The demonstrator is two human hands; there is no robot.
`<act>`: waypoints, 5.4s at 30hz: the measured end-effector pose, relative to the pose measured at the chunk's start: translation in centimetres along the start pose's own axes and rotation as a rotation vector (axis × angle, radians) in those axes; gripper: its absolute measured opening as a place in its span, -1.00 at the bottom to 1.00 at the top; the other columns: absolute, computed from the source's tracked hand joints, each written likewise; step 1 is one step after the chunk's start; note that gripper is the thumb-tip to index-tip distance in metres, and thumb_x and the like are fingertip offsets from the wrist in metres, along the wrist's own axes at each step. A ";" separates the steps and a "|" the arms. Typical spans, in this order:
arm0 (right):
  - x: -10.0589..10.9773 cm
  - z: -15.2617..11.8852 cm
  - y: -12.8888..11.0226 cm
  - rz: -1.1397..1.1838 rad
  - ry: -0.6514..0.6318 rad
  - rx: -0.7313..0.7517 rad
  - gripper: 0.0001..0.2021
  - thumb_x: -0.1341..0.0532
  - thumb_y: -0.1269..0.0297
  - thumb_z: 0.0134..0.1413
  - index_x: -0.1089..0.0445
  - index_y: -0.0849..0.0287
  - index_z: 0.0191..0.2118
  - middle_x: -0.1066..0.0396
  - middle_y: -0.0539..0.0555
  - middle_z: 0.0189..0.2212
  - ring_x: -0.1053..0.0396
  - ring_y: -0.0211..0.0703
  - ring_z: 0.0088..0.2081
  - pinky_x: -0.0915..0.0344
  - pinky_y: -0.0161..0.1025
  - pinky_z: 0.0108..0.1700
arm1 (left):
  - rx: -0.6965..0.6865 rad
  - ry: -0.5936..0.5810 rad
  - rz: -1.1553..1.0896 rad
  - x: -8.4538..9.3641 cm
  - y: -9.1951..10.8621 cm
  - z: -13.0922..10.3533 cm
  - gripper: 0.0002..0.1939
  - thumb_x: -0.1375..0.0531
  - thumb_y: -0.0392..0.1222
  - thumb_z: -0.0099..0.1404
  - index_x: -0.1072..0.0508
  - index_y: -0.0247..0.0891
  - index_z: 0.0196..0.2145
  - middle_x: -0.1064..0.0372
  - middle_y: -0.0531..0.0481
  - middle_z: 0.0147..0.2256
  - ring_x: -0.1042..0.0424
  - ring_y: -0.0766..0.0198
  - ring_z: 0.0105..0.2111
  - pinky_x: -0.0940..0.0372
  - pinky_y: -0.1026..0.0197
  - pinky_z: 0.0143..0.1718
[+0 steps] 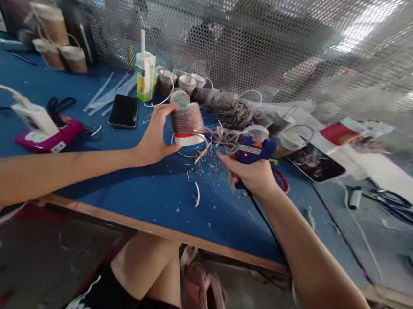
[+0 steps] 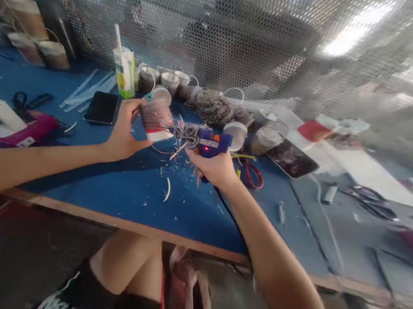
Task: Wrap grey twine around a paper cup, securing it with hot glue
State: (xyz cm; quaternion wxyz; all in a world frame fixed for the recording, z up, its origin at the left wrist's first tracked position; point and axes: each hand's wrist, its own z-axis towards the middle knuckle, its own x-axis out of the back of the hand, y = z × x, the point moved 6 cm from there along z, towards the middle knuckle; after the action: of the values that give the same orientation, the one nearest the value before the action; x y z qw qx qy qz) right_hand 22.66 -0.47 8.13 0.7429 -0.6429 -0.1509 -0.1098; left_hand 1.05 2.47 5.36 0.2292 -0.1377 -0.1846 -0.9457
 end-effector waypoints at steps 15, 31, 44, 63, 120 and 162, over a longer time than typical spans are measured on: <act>1.0 0.4 0.2 -0.114 0.065 0.029 -0.86 -0.20 0.34 -0.29 -0.20 0.11 -0.68 -0.14 -0.11 -0.84 -0.15 -0.32 -0.78 -0.15 -0.32 -0.71 | 0.000 0.002 -0.011 0.6 0.1 0.0 -0.25 -0.30 0.03 0.17 -0.02 -0.07 0.20 -0.11 -0.14 0.09 -0.21 0.03 0.15 -0.27 -0.08 0.21; 2.3 1.3 0.6 -0.389 0.159 -0.023 -0.83 -0.19 0.24 -0.17 -0.16 0.10 -0.59 -0.17 -0.06 -0.75 -0.20 -0.25 -0.68 -0.23 -0.22 -0.58 | 0.007 0.007 -0.065 0.3 -0.6 -0.2 -0.15 -0.36 0.07 0.11 -0.01 -0.08 0.22 -0.09 -0.18 0.09 -0.21 -0.04 0.14 -0.27 -0.15 0.17; 0.7 0.0 -1.7 -0.809 0.047 0.510 -0.28 -0.28 -0.24 -0.12 -0.23 0.22 0.02 -0.23 0.37 0.11 -0.21 0.29 0.12 -0.21 0.24 0.11 | 0.005 -0.028 0.020 0.0 0.1 0.1 -0.18 -0.37 -0.02 0.11 -0.05 -0.15 0.20 -0.17 -0.18 0.04 -0.28 0.01 0.08 -0.37 -0.07 0.09; -0.4 1.3 0.0 0.241 -0.193 0.124 -0.56 -0.04 -0.25 0.11 -0.19 0.06 -0.25 -0.38 0.06 0.02 0.02 -0.51 -0.72 -0.35 -0.26 -0.64 | 0.082 -0.112 -0.186 -0.5 0.0 0.0 -0.26 -0.34 0.06 0.12 -0.10 -0.15 0.14 -0.14 -0.18 0.05 -0.25 0.08 0.12 -0.34 0.00 0.14; 1.5 2.3 2.0 -1.090 -0.054 -0.044 -0.68 -0.15 0.38 -0.08 -0.27 0.44 -0.16 -0.28 0.52 -0.11 -0.39 -0.04 -0.44 -0.31 -0.09 -0.39 | 0.097 -0.100 -0.062 -0.3 -0.3 -0.2 -0.15 -0.32 0.14 0.12 -0.02 -0.15 0.23 -0.14 -0.23 0.09 -0.25 -0.03 0.14 -0.30 -0.08 0.15; -0.6 -0.1 0.6 0.022 -0.028 -0.048 -0.62 -0.29 0.23 -0.12 -0.13 0.12 -0.76 -0.10 -0.11 -0.87 -0.05 -0.37 -0.85 -0.07 -0.36 -0.85 | 0.025 -0.076 0.048 0.1 0.5 0.1 -0.22 -0.32 0.05 0.13 -0.08 -0.17 0.20 -0.22 -0.17 0.05 -0.29 0.05 0.08 -0.32 -0.06 0.12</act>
State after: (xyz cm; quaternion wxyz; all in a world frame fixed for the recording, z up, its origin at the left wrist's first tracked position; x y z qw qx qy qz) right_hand 22.36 -0.49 7.37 0.7264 -0.6635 -0.1514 -0.0961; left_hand 1.25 2.08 5.64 0.2466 -0.1751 -0.2018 -0.9316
